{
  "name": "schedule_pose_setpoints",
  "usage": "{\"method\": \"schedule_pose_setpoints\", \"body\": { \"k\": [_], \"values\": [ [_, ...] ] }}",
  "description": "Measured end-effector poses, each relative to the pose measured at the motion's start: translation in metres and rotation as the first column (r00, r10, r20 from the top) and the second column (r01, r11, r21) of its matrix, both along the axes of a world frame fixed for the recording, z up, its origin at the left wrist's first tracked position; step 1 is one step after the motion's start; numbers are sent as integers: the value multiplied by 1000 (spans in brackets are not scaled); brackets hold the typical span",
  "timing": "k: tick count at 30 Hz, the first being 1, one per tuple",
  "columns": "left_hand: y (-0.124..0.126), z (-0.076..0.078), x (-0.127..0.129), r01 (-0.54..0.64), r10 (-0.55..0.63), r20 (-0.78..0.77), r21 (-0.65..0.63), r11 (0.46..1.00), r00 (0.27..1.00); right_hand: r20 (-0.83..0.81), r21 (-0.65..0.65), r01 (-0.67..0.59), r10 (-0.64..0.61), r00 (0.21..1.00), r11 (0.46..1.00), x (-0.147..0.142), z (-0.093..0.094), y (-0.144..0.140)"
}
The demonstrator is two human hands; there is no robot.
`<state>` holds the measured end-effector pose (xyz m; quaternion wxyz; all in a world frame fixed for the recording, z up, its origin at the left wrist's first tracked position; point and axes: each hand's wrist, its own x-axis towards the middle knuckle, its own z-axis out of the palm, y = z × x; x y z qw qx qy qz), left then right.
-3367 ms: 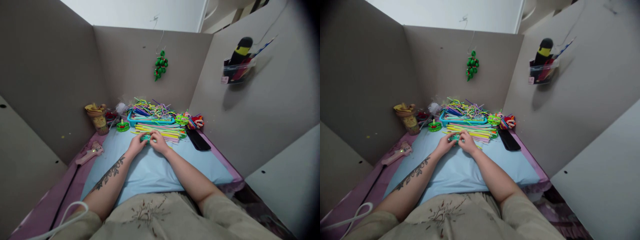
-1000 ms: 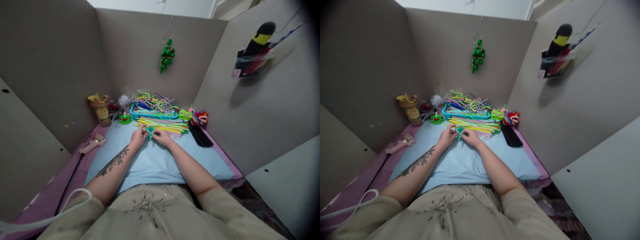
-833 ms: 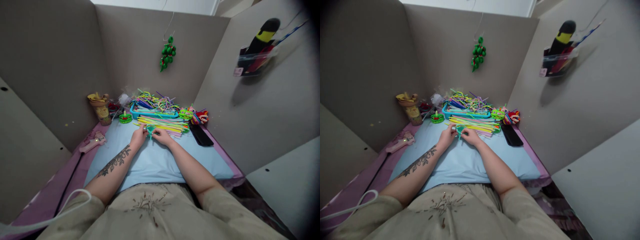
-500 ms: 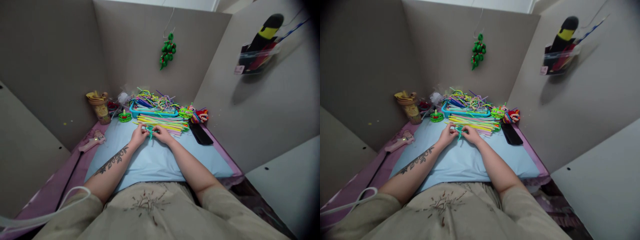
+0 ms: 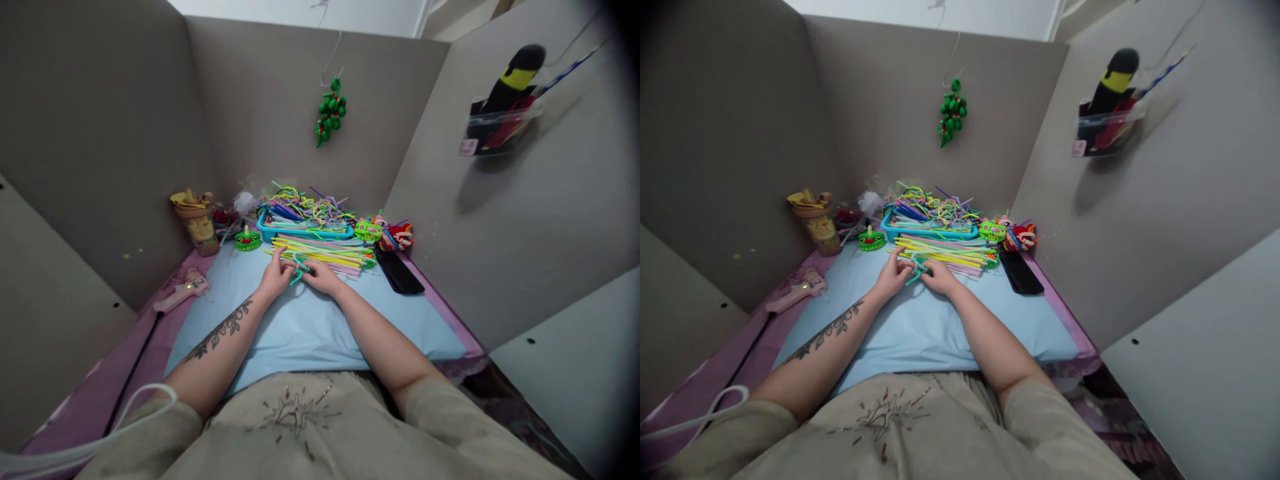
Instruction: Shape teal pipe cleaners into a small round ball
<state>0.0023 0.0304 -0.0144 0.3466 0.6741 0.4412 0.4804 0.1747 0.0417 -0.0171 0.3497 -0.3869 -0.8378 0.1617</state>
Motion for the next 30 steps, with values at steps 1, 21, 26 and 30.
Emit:
{"method": "schedule_pose_setpoints", "body": {
  "k": [1, 21, 26, 30],
  "values": [
    [-1, 0, 1, -31, 31, 10, 1, 1000, 999, 23, 15, 28, -28, 999, 999, -1, -1, 0],
    [5, 11, -26, -32, 139, -526, 207, 978, 839, -34, -55, -13, 11, 999, 998, 4, 4, 3],
    [7, 5, -23, -2, 113, -477, 228, 974, 872, -42, -61, -81, 79, 996, 995, 5, 6, 3],
    [6, 5, -21, 61, 41, -446, 211, 975, 894, -18, -26, -63, 63, 998, 998, 3, 3, 2]
  ]
}}
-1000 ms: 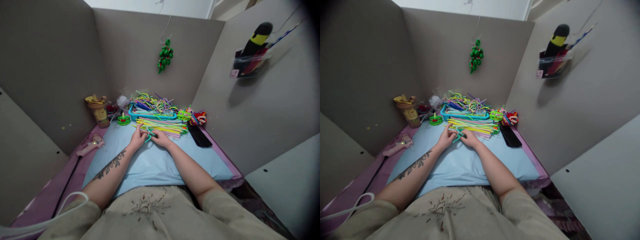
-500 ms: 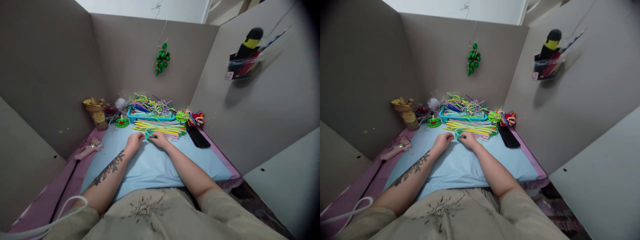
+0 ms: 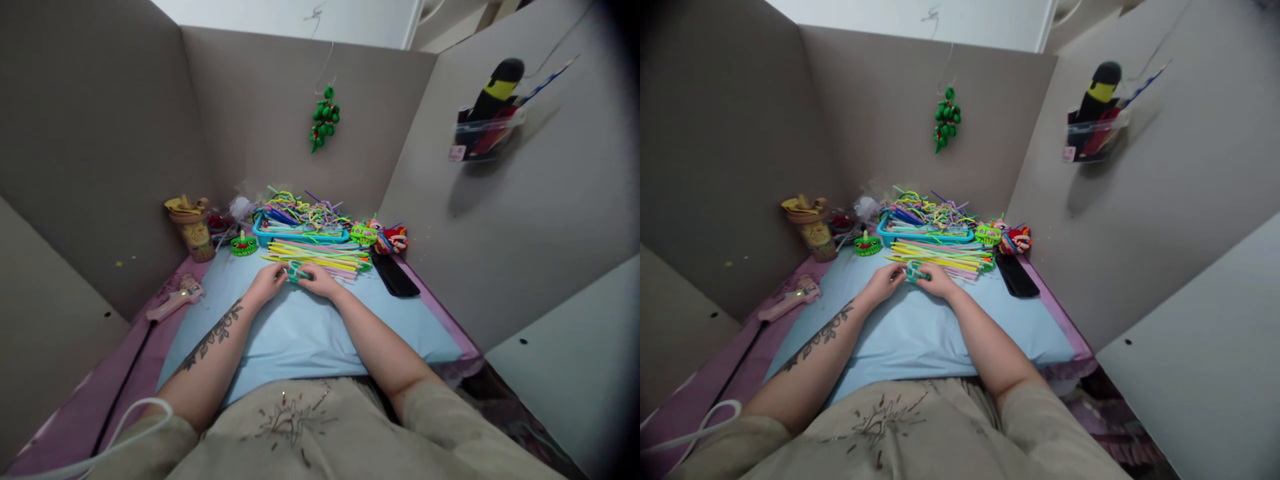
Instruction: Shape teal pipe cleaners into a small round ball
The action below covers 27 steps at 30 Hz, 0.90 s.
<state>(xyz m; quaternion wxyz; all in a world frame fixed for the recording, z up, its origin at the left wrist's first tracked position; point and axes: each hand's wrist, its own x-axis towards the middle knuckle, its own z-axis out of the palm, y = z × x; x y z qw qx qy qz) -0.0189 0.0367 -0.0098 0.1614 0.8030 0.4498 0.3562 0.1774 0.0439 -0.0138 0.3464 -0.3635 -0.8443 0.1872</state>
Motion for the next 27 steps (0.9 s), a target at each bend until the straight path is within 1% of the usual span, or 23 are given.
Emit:
{"method": "schedule_pose_setpoints", "body": {
  "k": [4, 7, 10, 13, 15, 18, 20, 22, 24, 25, 26, 27],
  "values": [
    [-4, 3, 2, 13, -15, -25, -58, 998, 1000, -4, 35, 32, -31, 999, 999, -5, -6, 2],
    [-7, 7, 3, 2, -7, -84, -55, 998, 996, -9, 50, 36, -36, 999, 998, -8, -8, 4],
    [-8, 11, 6, -58, 57, -138, -9, 998, 989, -9, 52, 47, -46, 999, 998, -10, -5, 3],
    [-9, 12, 8, -107, 105, -145, -8, 994, 984, -28, 54, 42, -40, 999, 998, -9, -1, 1],
    [-8, 11, 8, -86, 82, -129, -26, 996, 988, -40, 38, 29, -28, 999, 999, -9, 0, -1],
    [-7, 8, 6, 18, -21, -102, -35, 999, 995, -52, -32, -19, 17, 998, 999, -8, 2, -3],
    [-5, 8, 4, 40, -41, -70, -13, 999, 997, -135, -92, -34, 22, 991, 995, -4, 4, -3],
    [-3, 8, 3, -24, 24, 1, 7, 1000, 1000, -320, -150, -25, -25, 947, 988, 3, 6, 0],
    [-3, 10, 3, -104, 106, 107, -24, 994, 989, -528, -208, 9, -120, 841, 978, 11, 9, 4],
    [-2, 11, 3, -128, 136, 165, -63, 990, 977, -591, -233, 51, -183, 786, 971, 16, 10, 6],
    [-3, 13, 3, -130, 152, 223, -110, 985, 963, -613, -257, 110, -250, 749, 960, 19, 10, 7],
    [-3, 14, 3, -115, 157, 280, -160, 980, 947, -603, -272, 163, -300, 739, 948, 22, 10, 8]
  ]
}}
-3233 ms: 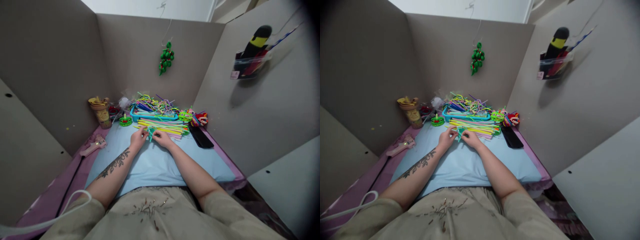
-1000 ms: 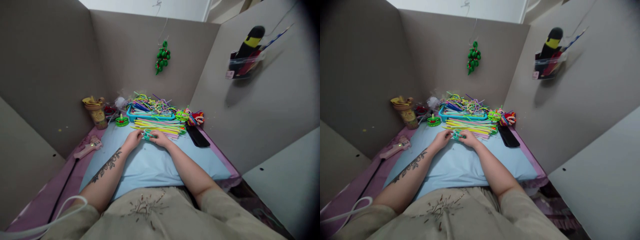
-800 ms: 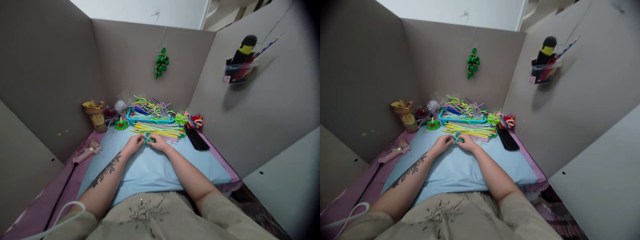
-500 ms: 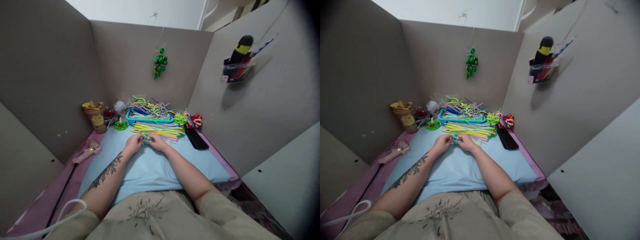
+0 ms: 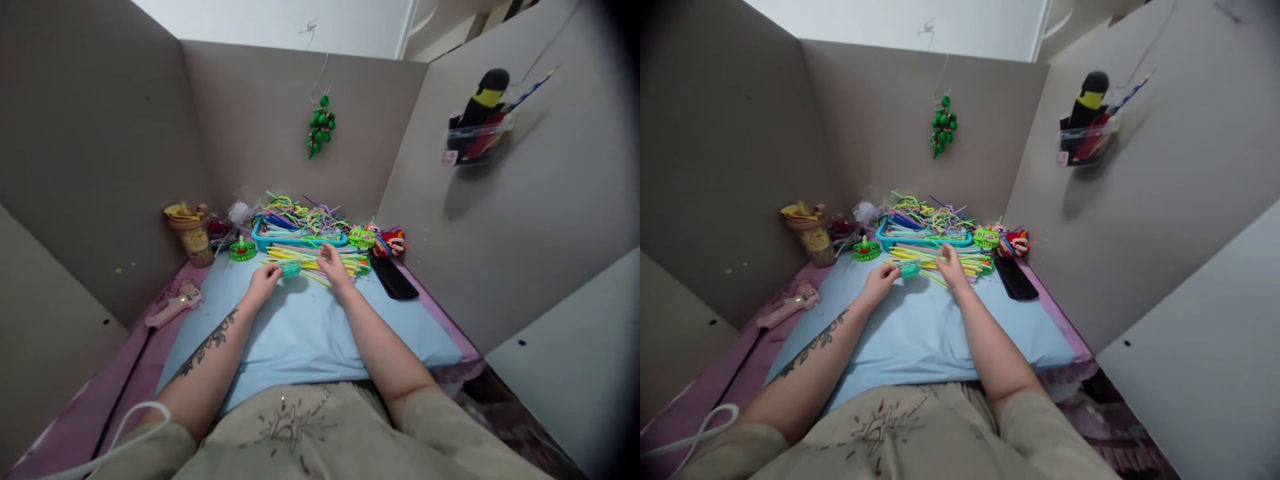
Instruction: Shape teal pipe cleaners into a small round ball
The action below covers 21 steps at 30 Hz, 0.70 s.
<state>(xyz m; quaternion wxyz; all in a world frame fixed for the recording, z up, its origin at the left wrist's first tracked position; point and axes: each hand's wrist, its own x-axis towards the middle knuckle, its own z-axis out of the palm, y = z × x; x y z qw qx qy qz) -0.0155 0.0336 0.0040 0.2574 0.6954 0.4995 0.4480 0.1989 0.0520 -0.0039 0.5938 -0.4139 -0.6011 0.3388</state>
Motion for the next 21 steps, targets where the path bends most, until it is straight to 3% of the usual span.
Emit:
{"method": "schedule_pose_setpoints", "body": {
  "k": [2, 7, 10, 16, 21],
  "values": [
    [-2, 2, 2, 35, -25, 124, -75, 997, 992, 62, -8, 7, -6, 998, 1000, 0, -1, -1],
    [-6, 4, 6, 146, -76, 313, -207, 967, 947, 120, 28, -205, 200, 972, 978, -15, -3, -10],
    [-7, 6, 7, 194, -87, 379, -253, 948, 921, 89, 33, -263, 259, 962, 964, -20, -4, -11],
    [-7, 7, 6, 244, -86, 471, -286, 926, 878, 131, 161, -111, 90, 987, 981, -20, 0, -17],
    [-2, -1, 6, 146, -93, 315, -150, 978, 944, 264, 288, -6, -73, 962, 958, -27, 8, -27]
  ]
}}
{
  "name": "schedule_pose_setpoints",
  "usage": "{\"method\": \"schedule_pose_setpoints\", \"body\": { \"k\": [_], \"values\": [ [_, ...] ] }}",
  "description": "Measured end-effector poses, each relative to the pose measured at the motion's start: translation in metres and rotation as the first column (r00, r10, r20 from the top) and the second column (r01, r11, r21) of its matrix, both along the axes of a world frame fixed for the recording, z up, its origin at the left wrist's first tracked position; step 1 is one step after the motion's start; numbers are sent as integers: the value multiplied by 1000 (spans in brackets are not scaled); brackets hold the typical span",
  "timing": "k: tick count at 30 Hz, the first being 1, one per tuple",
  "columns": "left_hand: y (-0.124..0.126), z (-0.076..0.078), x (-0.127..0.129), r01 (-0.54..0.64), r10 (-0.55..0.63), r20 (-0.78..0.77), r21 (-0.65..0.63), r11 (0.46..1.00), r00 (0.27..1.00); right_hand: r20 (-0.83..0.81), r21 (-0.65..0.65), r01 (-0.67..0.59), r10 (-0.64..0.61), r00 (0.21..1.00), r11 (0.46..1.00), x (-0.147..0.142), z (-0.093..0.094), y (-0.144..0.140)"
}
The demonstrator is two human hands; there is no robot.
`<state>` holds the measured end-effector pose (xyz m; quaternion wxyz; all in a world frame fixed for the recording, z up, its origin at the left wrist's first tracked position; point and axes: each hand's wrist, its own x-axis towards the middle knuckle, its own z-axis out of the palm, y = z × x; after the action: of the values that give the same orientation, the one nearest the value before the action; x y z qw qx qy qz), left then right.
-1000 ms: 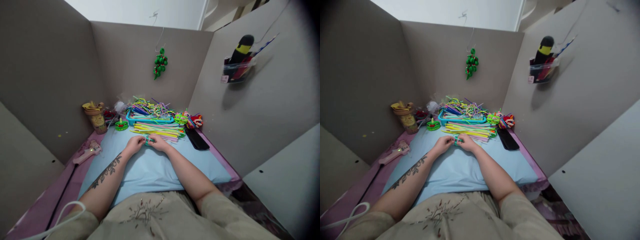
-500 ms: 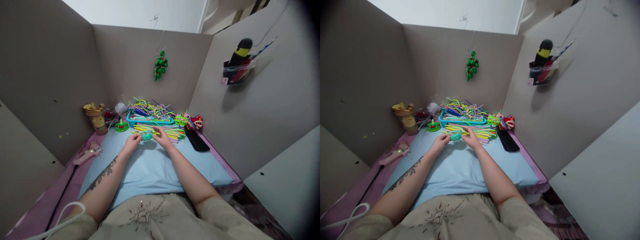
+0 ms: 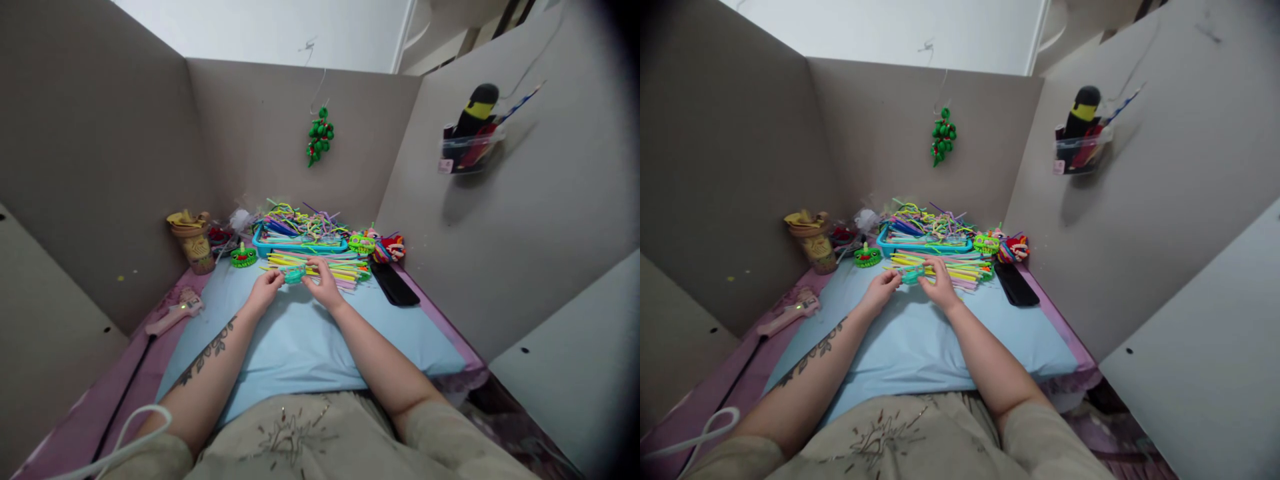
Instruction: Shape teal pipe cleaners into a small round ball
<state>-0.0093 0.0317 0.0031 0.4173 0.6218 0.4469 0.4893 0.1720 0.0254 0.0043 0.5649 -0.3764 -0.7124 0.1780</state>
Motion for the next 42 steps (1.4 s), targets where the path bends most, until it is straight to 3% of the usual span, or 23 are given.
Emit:
{"method": "schedule_pose_setpoints", "body": {
  "k": [4, 8, 14, 20, 25, 27, 29, 31, 36, 42],
  "values": [
    [-1, -4, 3, -49, 98, -232, 208, 977, 968, 128, -19, -23, 26, 991, 1000, -6, -5, 3],
    [-3, -7, 4, -24, 115, -341, 260, 965, 933, 137, -144, -70, 90, 986, 987, -6, -12, 10],
    [6, -14, -3, -39, 127, -300, 282, 959, 946, 31, -242, -130, 141, 989, 961, 0, -14, 14],
    [8, -14, -3, -49, 126, -262, 283, 958, 957, -85, -313, -317, 307, 948, 895, 3, -20, 18],
    [7, -12, 0, -44, 103, -241, 237, 971, 965, -113, -347, -270, 245, 963, 898, 4, -22, 18],
    [2, -8, -1, -112, 195, -240, 321, 941, 951, -115, -353, -225, 196, 974, 908, 3, -21, 17],
    [-4, -3, -2, -197, 318, -224, 438, 877, 921, -108, -350, -185, 156, 982, 918, 2, -20, 16],
    [-10, 1, -1, -205, 354, -238, 486, 850, 904, -104, -341, -158, 130, 986, 927, 2, -19, 16],
    [-17, -3, 5, -57, 246, -361, 460, 886, 899, -106, -316, -145, 117, 987, 938, 4, -20, 18],
    [-15, -6, 9, -71, 223, -405, 358, 931, 887, -81, -327, -209, 193, 978, 922, 5, -15, 16]
  ]
}}
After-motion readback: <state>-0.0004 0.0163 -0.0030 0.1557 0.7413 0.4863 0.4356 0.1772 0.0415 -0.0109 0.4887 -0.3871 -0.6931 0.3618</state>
